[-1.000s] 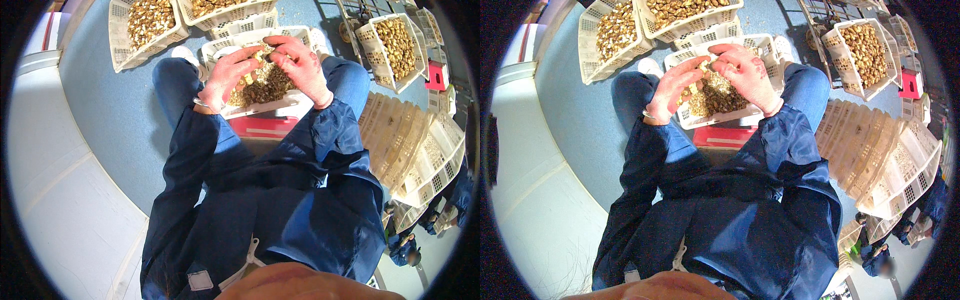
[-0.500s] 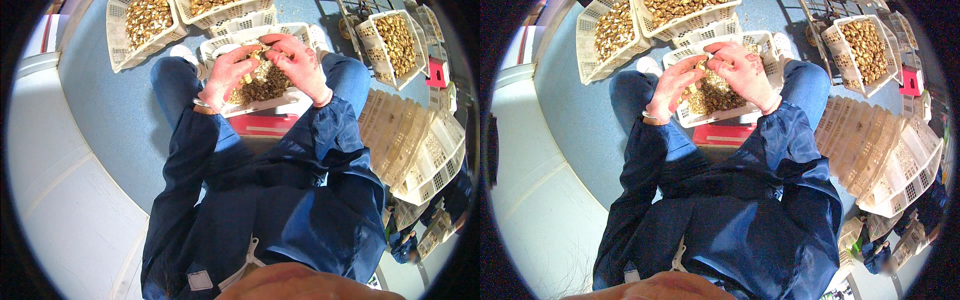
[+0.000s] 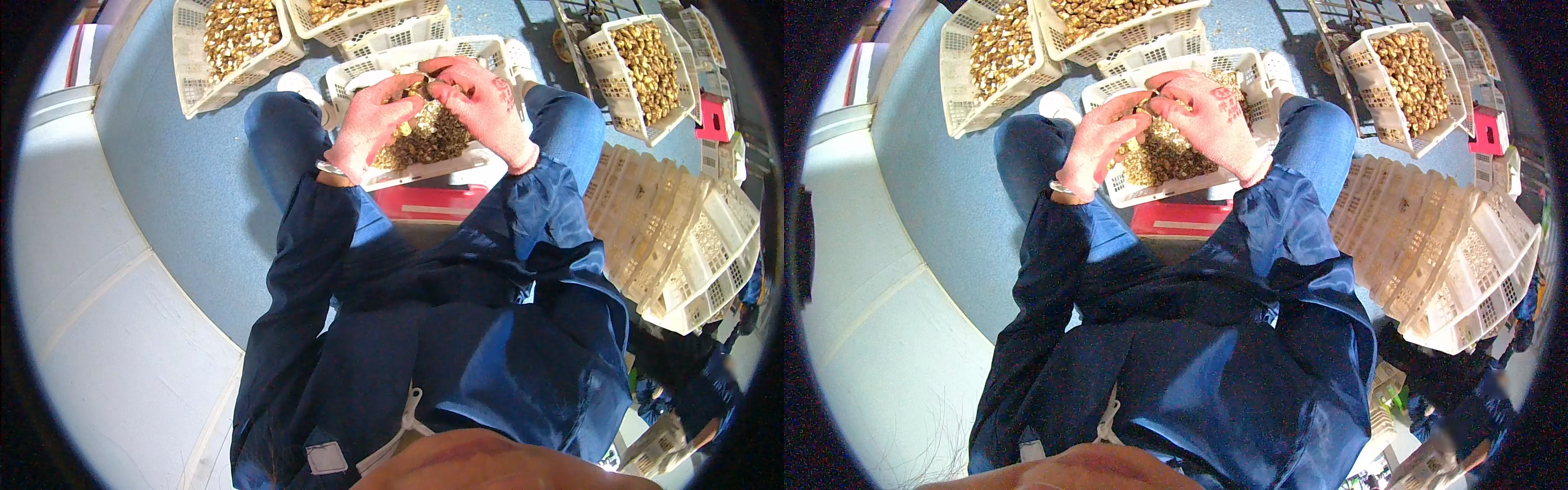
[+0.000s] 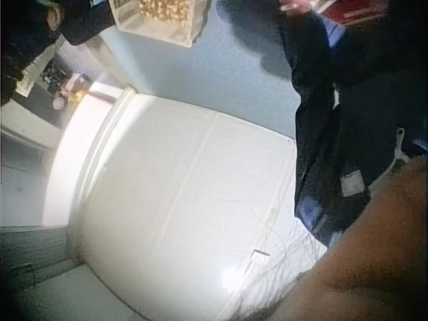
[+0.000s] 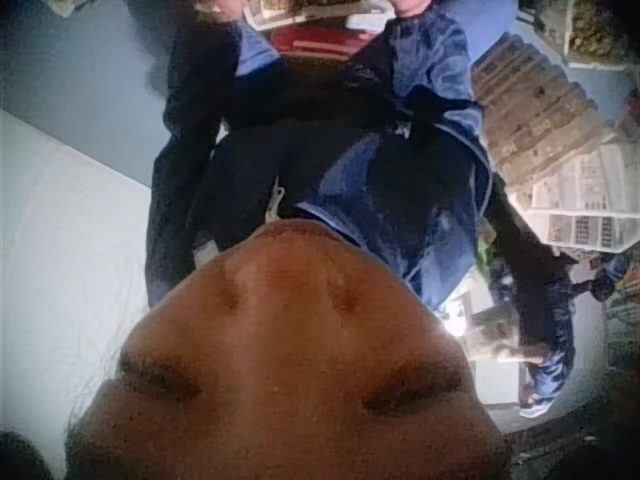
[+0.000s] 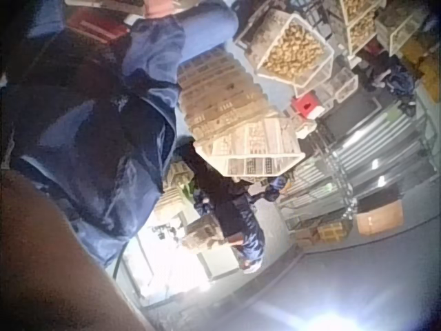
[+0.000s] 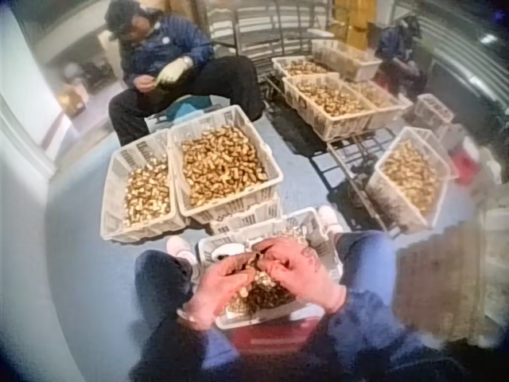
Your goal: The person sits on the floor and peels small brown nuts by hand, separating the shells from the kernels. The shells are placed into a white basket on the lap, while the kernels are collected in a separate basket to the left.
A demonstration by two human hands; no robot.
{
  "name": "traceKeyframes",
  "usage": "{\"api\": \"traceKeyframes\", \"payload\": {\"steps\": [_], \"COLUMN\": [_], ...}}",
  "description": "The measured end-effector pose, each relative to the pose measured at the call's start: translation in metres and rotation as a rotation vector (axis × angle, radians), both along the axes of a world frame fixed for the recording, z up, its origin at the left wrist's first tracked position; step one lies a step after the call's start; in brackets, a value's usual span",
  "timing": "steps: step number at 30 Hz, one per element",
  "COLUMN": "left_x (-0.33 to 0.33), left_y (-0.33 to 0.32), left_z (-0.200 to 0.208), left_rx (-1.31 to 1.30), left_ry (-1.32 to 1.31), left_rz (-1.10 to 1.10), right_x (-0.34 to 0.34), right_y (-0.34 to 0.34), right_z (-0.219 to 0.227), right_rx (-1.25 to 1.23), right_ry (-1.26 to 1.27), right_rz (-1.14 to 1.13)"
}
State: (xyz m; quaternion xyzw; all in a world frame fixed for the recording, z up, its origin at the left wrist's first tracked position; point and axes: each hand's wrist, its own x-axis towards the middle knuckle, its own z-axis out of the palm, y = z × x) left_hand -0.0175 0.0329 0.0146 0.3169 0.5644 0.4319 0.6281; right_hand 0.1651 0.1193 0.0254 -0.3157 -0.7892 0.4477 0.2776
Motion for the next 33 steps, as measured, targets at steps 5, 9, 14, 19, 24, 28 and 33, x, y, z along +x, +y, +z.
{"api": "traceKeyframes", "payload": {"steps": [5, 9, 14, 19, 24, 28, 33], "left_x": [-0.002, -0.002, -0.002, 0.001, 0.000, -0.002, 0.007], "left_y": [-0.001, 0.000, 0.000, 0.001, -0.001, 0.000, -0.001], "left_z": [-0.006, -0.002, 0.003, 0.014, 0.010, -0.005, -0.001], "left_rx": [-0.007, -0.016, -0.031, -0.115, -0.104, 0.038, 0.087], "left_ry": [0.011, -0.012, -0.030, 0.003, -0.025, -0.067, -0.012], "left_rz": [0.007, 0.000, -0.020, 0.005, 0.018, 0.036, 0.124], "right_x": [0.000, 0.001, 0.001, 0.002, 0.003, 0.002, -0.001], "right_y": [0.002, 0.005, 0.000, 0.003, 0.004, 0.001, 0.000], "right_z": [0.010, 0.000, 0.001, 0.005, 0.002, 0.009, -0.003], "right_rx": [-0.031, 0.004, -0.013, 0.002, -0.023, -0.001, 0.014], "right_ry": [0.005, 0.009, -0.006, -0.015, -0.003, 0.031, 0.016], "right_rz": [-0.021, -0.037, 0.011, -0.001, -0.028, -0.046, -0.057]}}
